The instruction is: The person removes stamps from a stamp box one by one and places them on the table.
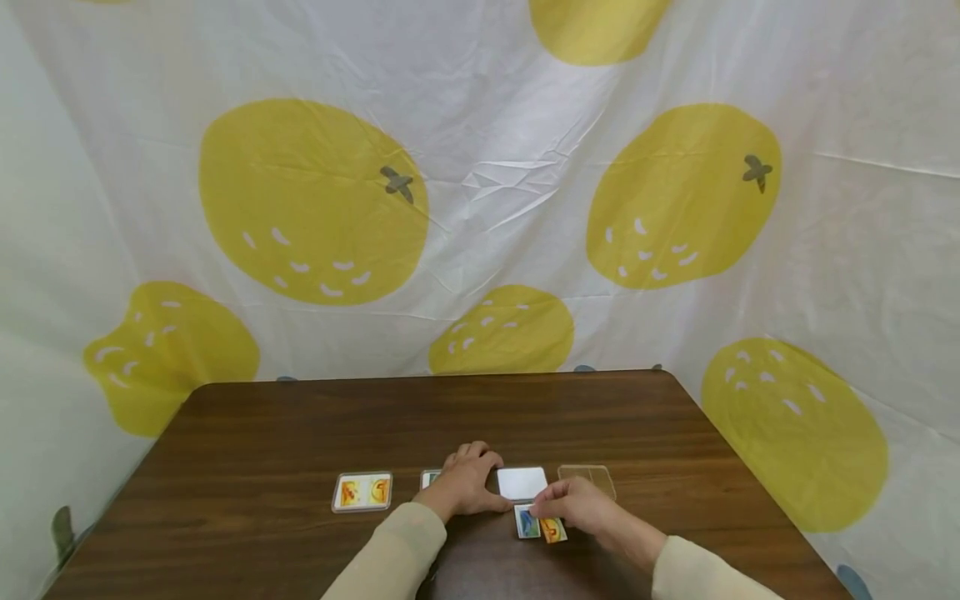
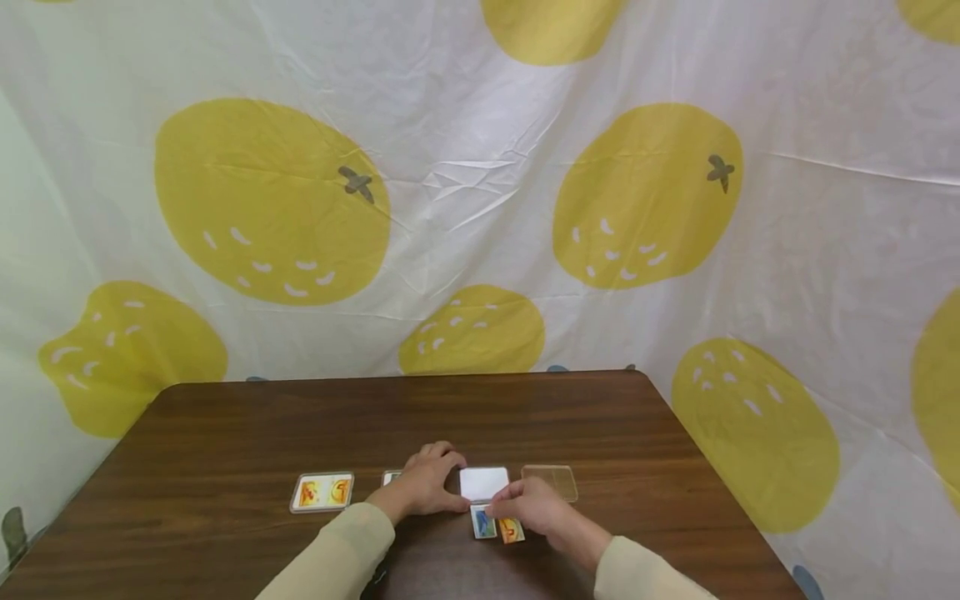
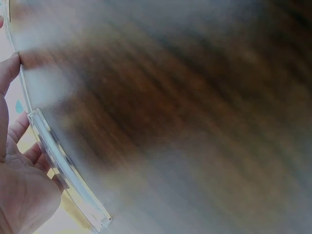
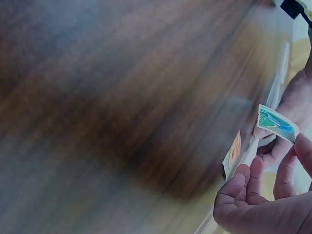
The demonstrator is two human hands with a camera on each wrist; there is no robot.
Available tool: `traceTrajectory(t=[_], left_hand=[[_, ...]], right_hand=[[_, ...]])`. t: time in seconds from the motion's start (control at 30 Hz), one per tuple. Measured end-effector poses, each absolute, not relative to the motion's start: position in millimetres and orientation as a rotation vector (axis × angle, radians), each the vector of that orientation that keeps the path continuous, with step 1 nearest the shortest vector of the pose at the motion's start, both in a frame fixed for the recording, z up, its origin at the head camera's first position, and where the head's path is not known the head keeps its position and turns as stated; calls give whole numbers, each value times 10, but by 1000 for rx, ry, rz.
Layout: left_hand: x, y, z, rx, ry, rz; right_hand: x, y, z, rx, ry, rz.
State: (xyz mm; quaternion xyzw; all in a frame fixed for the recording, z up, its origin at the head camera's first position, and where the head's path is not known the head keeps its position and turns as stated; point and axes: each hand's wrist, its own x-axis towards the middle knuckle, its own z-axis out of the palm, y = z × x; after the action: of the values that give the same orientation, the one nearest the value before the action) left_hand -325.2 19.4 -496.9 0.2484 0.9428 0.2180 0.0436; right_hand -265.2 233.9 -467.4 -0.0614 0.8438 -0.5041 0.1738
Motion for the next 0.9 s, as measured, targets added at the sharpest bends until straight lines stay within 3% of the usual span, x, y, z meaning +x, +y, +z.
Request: traceTrajectory(t=[0.37, 0.9], left_hand=[[-3269, 189, -4998, 759, 2878, 674], [-3241, 188, -4967, 760, 2872, 670]], right_hand=[[-2594, 2292, -4796, -239, 2517, -1461], [-2575, 2196, -4887, -37, 2729, -1464]])
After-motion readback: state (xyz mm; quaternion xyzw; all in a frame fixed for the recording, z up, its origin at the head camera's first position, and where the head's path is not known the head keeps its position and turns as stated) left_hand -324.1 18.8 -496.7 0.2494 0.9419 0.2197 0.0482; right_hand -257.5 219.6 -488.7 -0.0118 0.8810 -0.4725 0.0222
